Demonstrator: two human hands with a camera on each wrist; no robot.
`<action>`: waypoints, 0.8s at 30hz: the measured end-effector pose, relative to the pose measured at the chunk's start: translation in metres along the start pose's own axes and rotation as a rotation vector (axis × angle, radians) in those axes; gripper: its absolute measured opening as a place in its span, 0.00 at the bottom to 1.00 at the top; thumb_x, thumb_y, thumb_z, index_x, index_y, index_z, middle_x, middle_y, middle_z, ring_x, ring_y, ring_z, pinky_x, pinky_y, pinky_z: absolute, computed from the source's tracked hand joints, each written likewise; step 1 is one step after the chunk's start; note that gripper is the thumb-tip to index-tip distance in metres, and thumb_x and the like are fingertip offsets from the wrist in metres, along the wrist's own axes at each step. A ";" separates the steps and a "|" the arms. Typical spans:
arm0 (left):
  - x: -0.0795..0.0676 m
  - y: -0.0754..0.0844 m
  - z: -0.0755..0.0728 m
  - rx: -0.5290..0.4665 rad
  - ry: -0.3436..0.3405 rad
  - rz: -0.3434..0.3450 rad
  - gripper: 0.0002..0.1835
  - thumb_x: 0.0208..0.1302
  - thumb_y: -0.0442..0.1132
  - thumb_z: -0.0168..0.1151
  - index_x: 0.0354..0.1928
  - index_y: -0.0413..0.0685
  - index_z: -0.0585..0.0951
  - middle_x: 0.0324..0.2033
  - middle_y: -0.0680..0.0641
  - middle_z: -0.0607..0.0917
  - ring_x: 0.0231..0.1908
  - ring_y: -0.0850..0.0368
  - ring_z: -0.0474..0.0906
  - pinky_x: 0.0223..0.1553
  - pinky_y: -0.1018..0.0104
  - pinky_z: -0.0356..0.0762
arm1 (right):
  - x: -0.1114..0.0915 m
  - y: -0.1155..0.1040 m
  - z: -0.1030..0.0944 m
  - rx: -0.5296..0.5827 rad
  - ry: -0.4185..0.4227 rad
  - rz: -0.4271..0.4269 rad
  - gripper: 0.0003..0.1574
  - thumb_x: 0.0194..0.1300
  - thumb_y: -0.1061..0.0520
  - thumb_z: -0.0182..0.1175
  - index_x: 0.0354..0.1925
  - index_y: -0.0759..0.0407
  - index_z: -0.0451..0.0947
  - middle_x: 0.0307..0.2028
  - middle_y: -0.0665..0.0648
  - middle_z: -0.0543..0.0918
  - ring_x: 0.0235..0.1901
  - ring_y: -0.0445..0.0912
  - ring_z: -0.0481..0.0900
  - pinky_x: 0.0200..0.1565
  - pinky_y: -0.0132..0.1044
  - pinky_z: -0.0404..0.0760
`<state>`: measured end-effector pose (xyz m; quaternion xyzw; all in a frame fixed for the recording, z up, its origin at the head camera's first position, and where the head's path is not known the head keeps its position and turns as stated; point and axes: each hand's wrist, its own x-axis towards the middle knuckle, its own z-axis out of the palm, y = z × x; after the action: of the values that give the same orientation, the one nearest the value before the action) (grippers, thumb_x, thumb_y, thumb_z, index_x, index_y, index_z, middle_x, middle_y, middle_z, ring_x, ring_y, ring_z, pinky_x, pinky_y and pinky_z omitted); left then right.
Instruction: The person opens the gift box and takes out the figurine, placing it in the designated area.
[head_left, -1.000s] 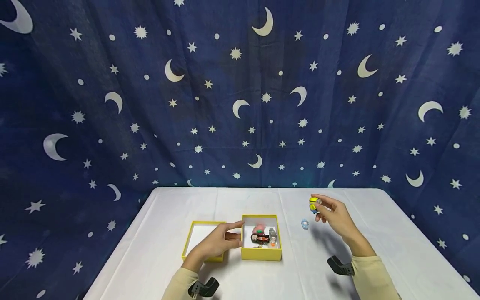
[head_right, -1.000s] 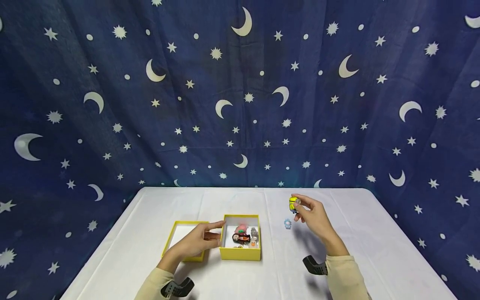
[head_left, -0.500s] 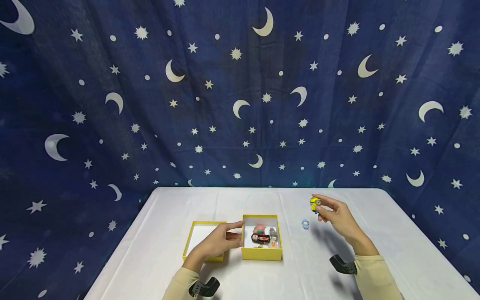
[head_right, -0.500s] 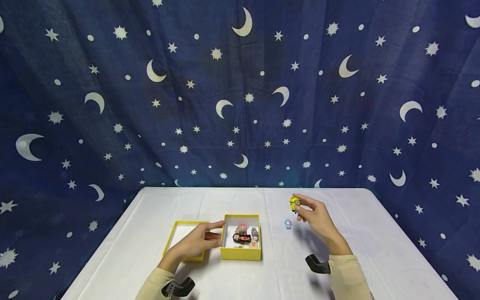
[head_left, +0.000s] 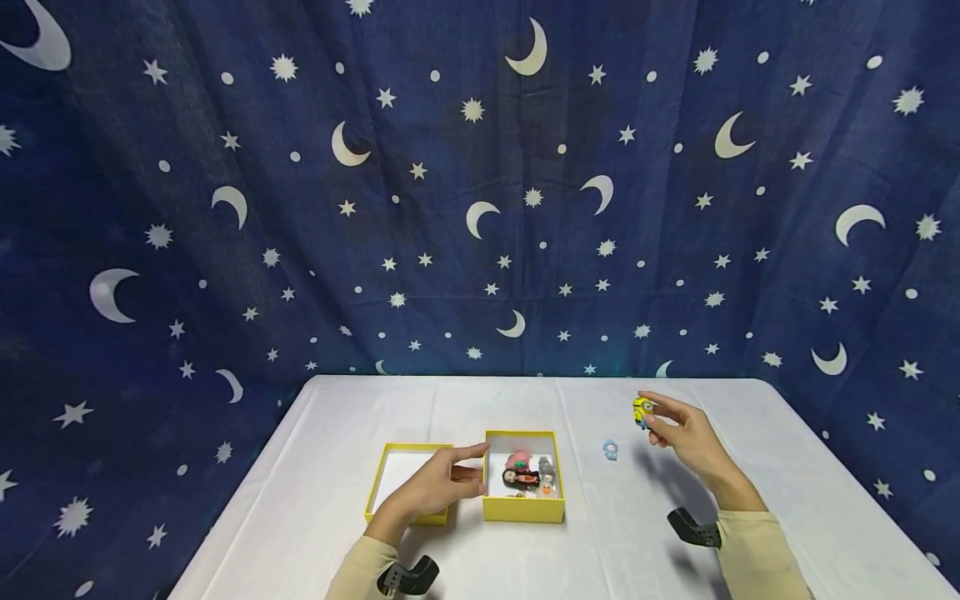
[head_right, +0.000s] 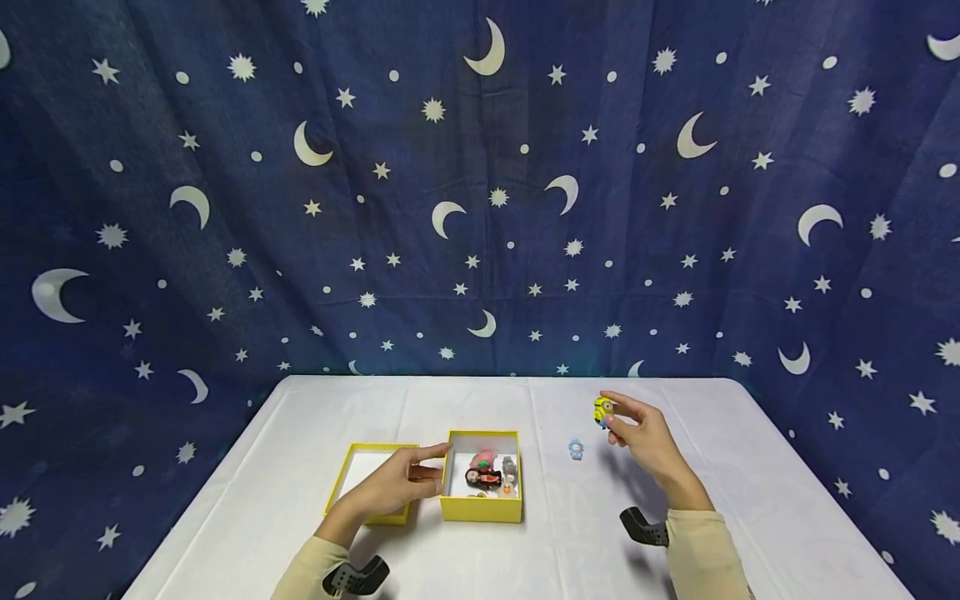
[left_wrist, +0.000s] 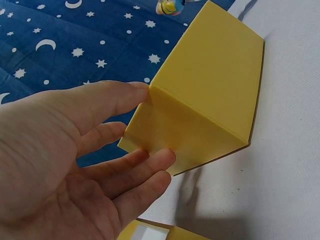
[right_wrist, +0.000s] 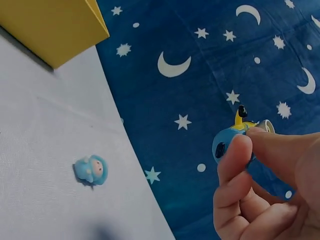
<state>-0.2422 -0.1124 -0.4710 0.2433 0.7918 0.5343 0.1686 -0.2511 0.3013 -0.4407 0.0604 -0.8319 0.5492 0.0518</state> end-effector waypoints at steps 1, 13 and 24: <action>0.000 0.000 0.000 0.004 0.002 0.002 0.34 0.67 0.34 0.65 0.73 0.34 0.66 0.74 0.36 0.66 0.65 0.37 0.76 0.61 0.56 0.80 | 0.001 0.001 0.000 0.004 -0.002 0.010 0.32 0.75 0.58 0.58 0.72 0.67 0.66 0.44 0.49 0.81 0.26 0.36 0.79 0.32 0.31 0.82; -0.001 0.000 0.000 0.004 0.007 0.004 0.34 0.67 0.34 0.65 0.73 0.35 0.66 0.74 0.36 0.66 0.65 0.38 0.76 0.61 0.56 0.80 | 0.004 0.015 -0.001 0.017 0.027 0.074 0.33 0.71 0.55 0.63 0.69 0.66 0.70 0.41 0.45 0.82 0.27 0.33 0.75 0.30 0.28 0.80; -0.001 -0.002 0.000 0.001 0.006 0.008 0.34 0.68 0.34 0.65 0.73 0.33 0.66 0.74 0.36 0.66 0.65 0.38 0.76 0.60 0.61 0.80 | 0.003 0.025 -0.001 0.018 0.007 0.107 0.35 0.73 0.52 0.62 0.69 0.70 0.68 0.37 0.42 0.82 0.25 0.37 0.75 0.28 0.31 0.76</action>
<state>-0.2419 -0.1135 -0.4726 0.2449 0.7915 0.5354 0.1640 -0.2581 0.3117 -0.4623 0.0146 -0.8287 0.5589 0.0247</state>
